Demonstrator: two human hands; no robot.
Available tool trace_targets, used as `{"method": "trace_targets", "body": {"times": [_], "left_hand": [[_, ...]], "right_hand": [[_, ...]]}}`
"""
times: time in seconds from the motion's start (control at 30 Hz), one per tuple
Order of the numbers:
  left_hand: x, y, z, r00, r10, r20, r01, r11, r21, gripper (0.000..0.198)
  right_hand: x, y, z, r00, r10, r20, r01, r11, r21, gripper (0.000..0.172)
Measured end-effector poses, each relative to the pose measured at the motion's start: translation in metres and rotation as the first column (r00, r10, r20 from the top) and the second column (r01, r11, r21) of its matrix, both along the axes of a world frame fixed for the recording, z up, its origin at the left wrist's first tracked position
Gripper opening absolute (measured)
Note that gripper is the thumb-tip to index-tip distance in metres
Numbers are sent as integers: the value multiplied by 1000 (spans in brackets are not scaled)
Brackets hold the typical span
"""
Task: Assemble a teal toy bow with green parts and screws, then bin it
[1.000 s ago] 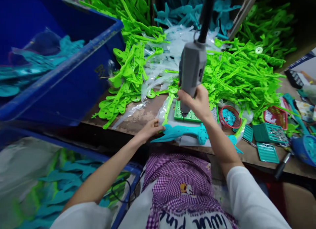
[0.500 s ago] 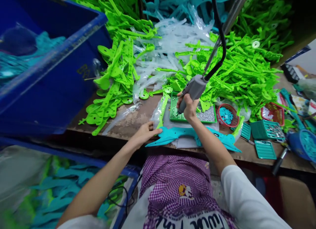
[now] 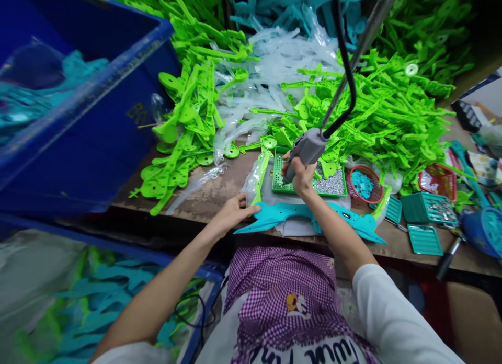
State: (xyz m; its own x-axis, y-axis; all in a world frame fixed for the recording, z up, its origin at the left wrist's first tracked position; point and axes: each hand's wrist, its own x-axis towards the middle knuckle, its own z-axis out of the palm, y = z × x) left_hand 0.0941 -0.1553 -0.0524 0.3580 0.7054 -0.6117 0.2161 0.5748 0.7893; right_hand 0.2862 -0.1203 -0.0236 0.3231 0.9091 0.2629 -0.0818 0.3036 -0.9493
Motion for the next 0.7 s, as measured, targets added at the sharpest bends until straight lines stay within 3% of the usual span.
{"method": "trace_targets", "body": {"times": [0.13, 0.2, 0.23, 0.3, 0.37, 0.47, 0.53, 0.7], "left_hand": [[-7, -8, -8, 999, 17, -43, -13, 997, 78, 66], [-14, -18, -8, 989, 78, -122, -45, 966, 253, 67], [-17, -24, -5, 975, 137, -175, -62, 923, 380, 65], [-20, -33, 5, 936, 250, -248, -43, 780, 625, 55], [-16, -38, 18, 931, 222, -291, 79, 654, 753, 45], [4, -35, 27, 907, -89, -413, 387, 568, 726, 44], [19, -32, 23, 844, -198, -498, 521, 523, 675, 48], [36, -36, 1, 789, -106, -606, 579, 461, 673, 43]], "right_hand": [[7, -8, 17, 999, -51, -14, 51, 999, 2, 50], [11, -21, 29, 993, -104, -51, 104, 995, 8, 56], [13, -29, 35, 992, -110, -68, 110, 994, 10, 59], [12, -46, 44, 995, -46, -87, 47, 999, 9, 64], [8, -62, 45, 994, 70, -84, -70, 998, 3, 67], [0, -74, 35, 981, 185, -55, -186, 983, -10, 66], [-4, -77, 27, 975, 214, -51, -216, 976, -30, 66], [-10, -77, 17, 969, 248, -16, -248, 968, -33, 58]]}}
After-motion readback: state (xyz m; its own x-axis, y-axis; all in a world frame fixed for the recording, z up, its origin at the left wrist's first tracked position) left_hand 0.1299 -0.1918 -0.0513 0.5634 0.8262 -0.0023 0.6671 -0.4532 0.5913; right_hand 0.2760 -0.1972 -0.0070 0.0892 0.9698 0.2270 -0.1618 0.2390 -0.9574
